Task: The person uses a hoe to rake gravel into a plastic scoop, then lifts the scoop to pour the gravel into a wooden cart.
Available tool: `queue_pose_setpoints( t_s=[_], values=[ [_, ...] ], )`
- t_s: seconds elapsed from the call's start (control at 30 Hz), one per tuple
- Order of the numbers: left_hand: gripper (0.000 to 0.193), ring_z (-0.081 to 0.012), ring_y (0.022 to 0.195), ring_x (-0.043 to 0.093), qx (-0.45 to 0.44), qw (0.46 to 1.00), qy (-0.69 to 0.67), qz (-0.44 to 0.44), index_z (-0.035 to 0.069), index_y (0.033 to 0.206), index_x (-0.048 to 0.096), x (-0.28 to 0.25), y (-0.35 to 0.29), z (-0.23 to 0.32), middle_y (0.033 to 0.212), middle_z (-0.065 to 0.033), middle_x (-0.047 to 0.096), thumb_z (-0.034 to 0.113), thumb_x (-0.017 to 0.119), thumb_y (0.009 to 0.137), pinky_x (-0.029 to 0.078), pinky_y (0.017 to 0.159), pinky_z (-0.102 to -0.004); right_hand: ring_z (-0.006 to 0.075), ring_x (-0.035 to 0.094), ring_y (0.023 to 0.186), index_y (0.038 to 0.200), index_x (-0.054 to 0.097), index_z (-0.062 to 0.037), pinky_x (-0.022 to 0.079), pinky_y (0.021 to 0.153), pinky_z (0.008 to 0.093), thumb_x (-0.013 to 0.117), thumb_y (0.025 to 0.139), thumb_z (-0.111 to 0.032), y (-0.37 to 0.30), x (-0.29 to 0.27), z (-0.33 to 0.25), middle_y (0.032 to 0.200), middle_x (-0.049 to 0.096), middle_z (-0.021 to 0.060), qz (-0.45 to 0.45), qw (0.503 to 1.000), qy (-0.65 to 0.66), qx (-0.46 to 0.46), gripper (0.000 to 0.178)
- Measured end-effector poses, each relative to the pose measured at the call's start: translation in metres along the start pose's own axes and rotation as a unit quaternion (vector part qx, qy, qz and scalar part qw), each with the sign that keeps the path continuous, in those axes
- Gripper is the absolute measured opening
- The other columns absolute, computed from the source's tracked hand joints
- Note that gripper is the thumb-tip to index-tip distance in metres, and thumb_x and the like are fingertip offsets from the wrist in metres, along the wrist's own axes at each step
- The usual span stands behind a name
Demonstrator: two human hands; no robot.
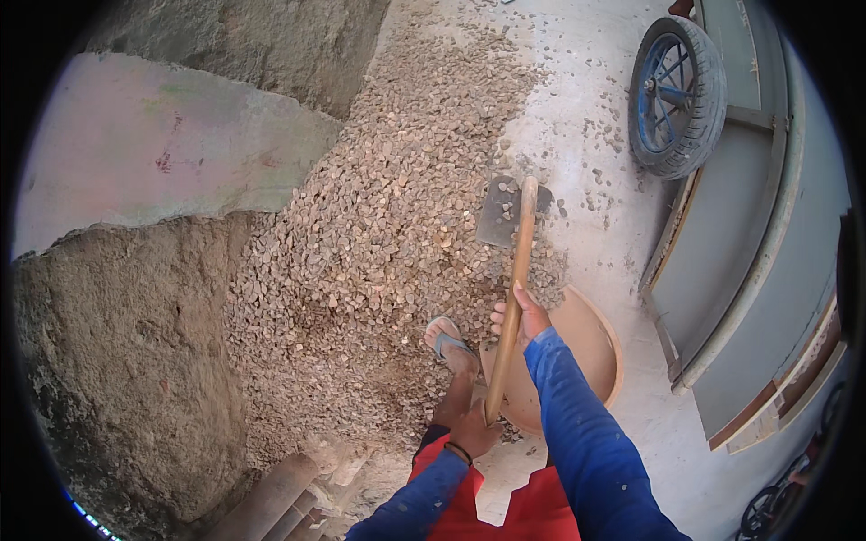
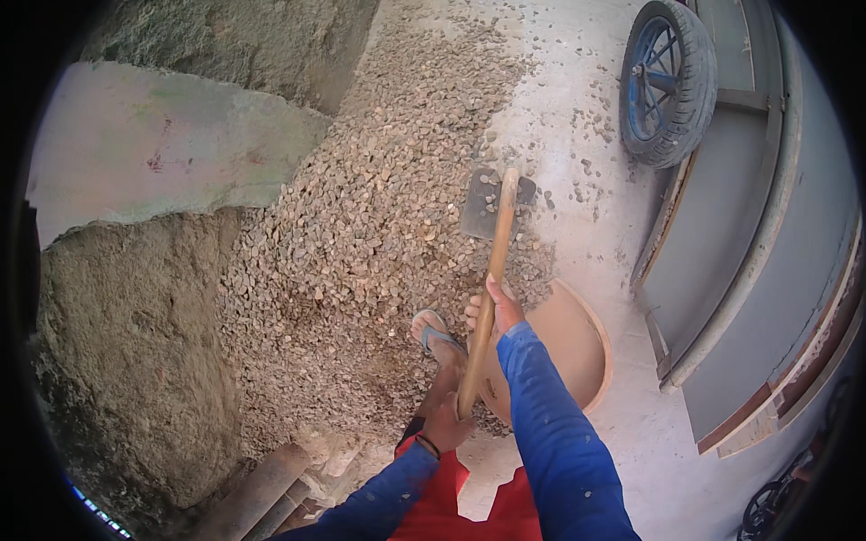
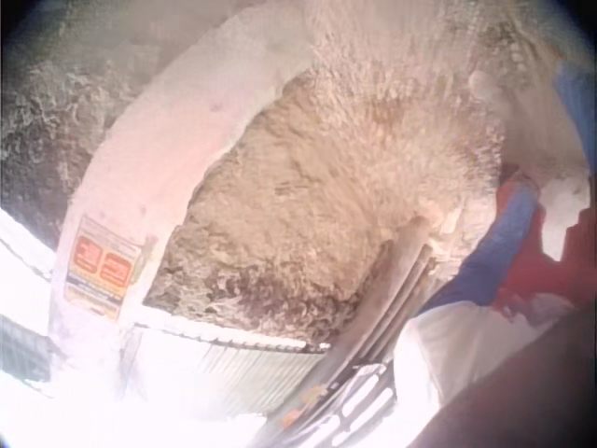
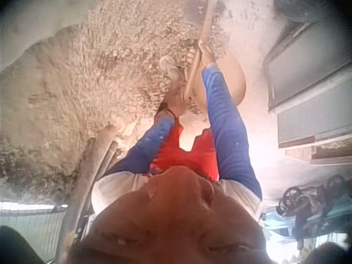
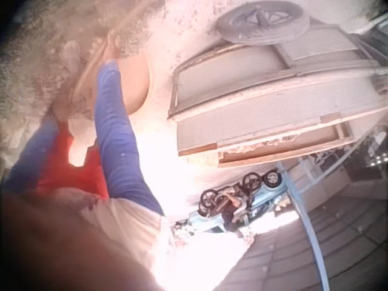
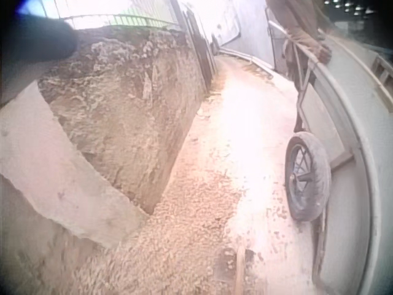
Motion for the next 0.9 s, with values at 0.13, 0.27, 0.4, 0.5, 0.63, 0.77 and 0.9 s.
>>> queue_pose_setpoints(
  t_s=[0.13,0.27,0.4,0.5,0.63,0.77,0.9],
  values=[
    [0.042,-0.0386,0.089,0.067,0.057,0.987,-0.101,0.112,0.001,0.114,0.057,-0.014,0.041,-0.026,0.092,-0.0227,0.067,0.021,0.069,0.079,0.052,0.081,-0.0464,0.0176,0.061,0.058,0.108,0.051,-0.0058,0.053,0.053,0.0340,0.073,0.083,-0.019,0.057,-0.009,-0.004,0.075,0.059,0.0061,0.145,0.946,-0.234,-0.173,0.036],
    [0.041,-0.0373,0.087,0.068,-0.009,0.960,-0.240,0.143,0.001,0.112,0.059,-0.026,0.095,-0.099,0.089,-0.0223,0.068,0.025,0.069,0.081,0.052,0.076,-0.0460,0.0135,0.053,0.046,0.099,0.050,-0.0029,0.045,0.042,0.0292,0.069,0.081,-0.012,0.057,0.117,-0.032,0.072,0.057,0.0053,0.093,0.948,-0.219,-0.209,0.028],
    [0.035,-0.0343,0.081,0.068,0.092,0.942,-0.286,0.150,-0.003,0.107,0.060,-0.160,0.196,-0.042,0.084,-0.0213,0.067,0.016,0.068,0.078,0.052,0.073,-0.0416,0.0272,0.065,0.066,0.102,0.052,0.0018,0.053,0.061,0.0394,0.069,0.079,-0.017,0.109,0.224,-0.153,0.078,0.062,0.0162,0.192,0.811,-0.401,-0.380,0.035],
    [0.033,-0.0332,0.077,0.067,0.074,0.950,-0.250,0.172,-0.004,0.105,0.060,-0.211,0.191,-0.058,0.082,-0.0211,0.066,0.014,0.067,0.078,0.052,0.072,-0.0404,0.0383,0.068,0.084,0.105,0.055,0.0044,0.054,0.076,0.0422,0.071,0.076,-0.021,0.157,0.270,-0.137,0.091,0.066,0.0239,0.203,0.824,-0.439,-0.296,0.042],
    [0.029,-0.0353,0.083,0.068,0.007,0.923,-0.365,0.119,-0.002,0.100,0.060,-0.180,0.146,-0.115,0.085,-0.0216,0.067,0.014,0.067,0.077,0.053,0.074,-0.0416,0.0354,0.068,0.080,0.105,0.056,0.0046,0.055,0.073,0.0407,0.070,0.075,-0.018,0.162,0.277,-0.059,0.089,0.066,0.0229,0.219,0.789,-0.514,-0.255,0.040],
    [0.030,-0.0364,0.083,0.068,-0.023,0.930,-0.331,0.157,-0.003,0.098,0.059,-0.142,0.070,-0.128,0.084,-0.0237,0.066,0.014,0.069,0.075,0.052,0.073,-0.0428,0.0257,0.062,0.054,0.095,0.058,0.0042,0.051,0.049,0.0386,0.070,0.074,-0.011,0.118,0.215,0.010,0.071,0.062,0.0150,0.176,0.873,-0.422,-0.169,0.029],
    [0.031,-0.0405,0.087,0.067,-0.059,0.946,-0.293,0.123,-0.002,0.099,0.059,-0.097,0.014,-0.104,0.085,-0.0260,0.065,0.013,0.068,0.074,0.052,0.073,-0.0460,0.0228,0.058,0.047,0.088,0.059,0.0034,0.047,0.040,0.0371,0.068,0.073,-0.011,0.073,0.140,0.039,0.063,0.059,0.0113,0.182,0.890,-0.410,-0.081,0.023]
  ],
)
Point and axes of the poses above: each hand's wrist, its own y-axis towards the middle knuckle, its own x-axis out of the palm, z = x × y, the point moved 10 cm from there along y, towards the middle knuckle
